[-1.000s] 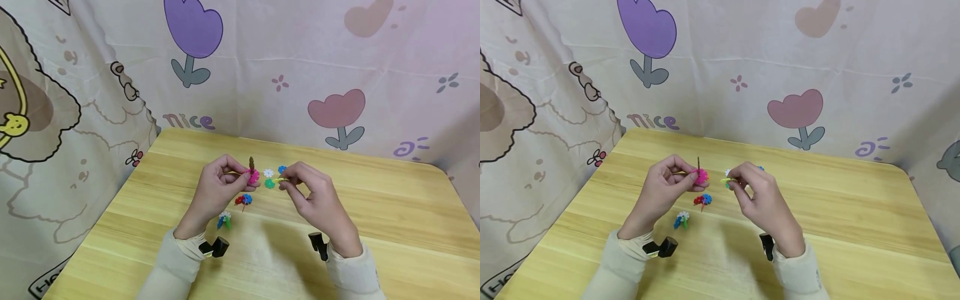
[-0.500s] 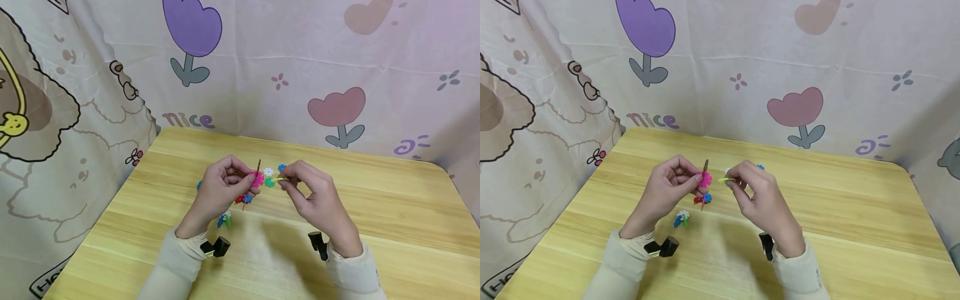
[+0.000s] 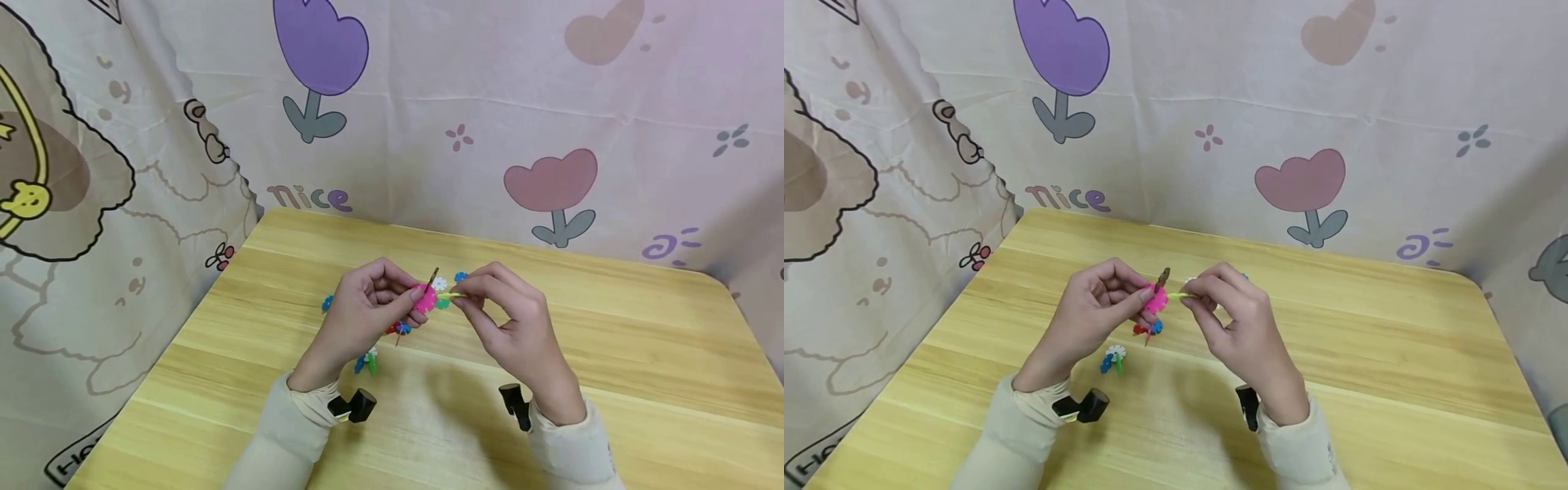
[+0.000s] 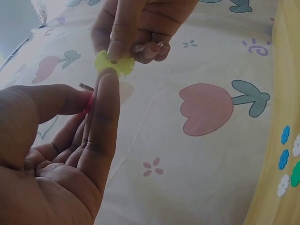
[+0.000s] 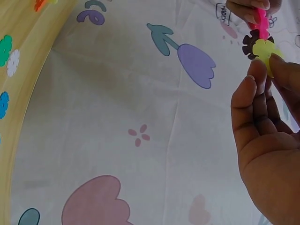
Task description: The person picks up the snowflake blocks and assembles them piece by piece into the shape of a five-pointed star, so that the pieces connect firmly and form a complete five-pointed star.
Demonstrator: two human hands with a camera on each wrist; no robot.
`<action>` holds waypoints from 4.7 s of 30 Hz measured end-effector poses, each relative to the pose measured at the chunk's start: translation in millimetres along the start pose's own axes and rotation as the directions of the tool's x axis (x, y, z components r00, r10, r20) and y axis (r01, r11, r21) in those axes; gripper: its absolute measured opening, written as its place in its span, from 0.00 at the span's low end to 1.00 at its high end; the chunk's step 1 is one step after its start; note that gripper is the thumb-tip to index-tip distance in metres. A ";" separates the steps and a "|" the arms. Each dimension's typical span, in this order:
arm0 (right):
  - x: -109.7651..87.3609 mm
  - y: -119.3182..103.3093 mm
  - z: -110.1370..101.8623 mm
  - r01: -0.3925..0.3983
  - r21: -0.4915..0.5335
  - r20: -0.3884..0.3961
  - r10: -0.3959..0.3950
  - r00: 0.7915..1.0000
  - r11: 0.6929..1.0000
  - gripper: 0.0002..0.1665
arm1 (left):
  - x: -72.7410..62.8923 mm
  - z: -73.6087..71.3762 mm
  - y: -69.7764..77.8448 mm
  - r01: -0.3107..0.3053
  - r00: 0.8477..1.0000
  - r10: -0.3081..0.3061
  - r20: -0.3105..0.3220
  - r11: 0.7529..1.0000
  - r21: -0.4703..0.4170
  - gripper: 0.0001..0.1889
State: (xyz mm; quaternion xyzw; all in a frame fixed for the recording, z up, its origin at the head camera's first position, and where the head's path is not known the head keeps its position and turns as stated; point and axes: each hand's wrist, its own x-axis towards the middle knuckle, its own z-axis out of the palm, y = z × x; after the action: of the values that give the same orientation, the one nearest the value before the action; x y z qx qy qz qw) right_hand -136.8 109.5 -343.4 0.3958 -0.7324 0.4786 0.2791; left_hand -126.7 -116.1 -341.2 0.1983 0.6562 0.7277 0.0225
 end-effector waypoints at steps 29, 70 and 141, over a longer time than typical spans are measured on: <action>-0.5 -1.5 9.3 0.032 0.030 -0.007 -0.031 0.999 0.999 0.16 | -1.0 18.2 -3.3 -0.013 0.996 0.008 -0.090 0.998 -0.054 0.03; -5.7 -4.6 -5.9 -0.341 0.419 0.091 0.334 0.938 0.842 0.08 | 2.7 25.3 -7.3 0.044 0.989 -0.064 -0.133 0.988 -0.151 0.11; 0.3 91.7 22.3 -0.434 -0.436 0.574 0.614 0.541 0.789 0.18 | 1.0 -17.8 1.8 0.106 0.994 -0.107 0.001 0.988 0.115 0.16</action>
State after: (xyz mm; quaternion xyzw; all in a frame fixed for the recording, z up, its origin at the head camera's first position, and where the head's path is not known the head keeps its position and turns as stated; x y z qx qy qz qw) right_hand -215.3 109.8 -395.8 0.2678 -0.9180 0.2638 -0.1263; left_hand -132.9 -132.9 -340.3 0.1667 0.7064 0.6859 0.0523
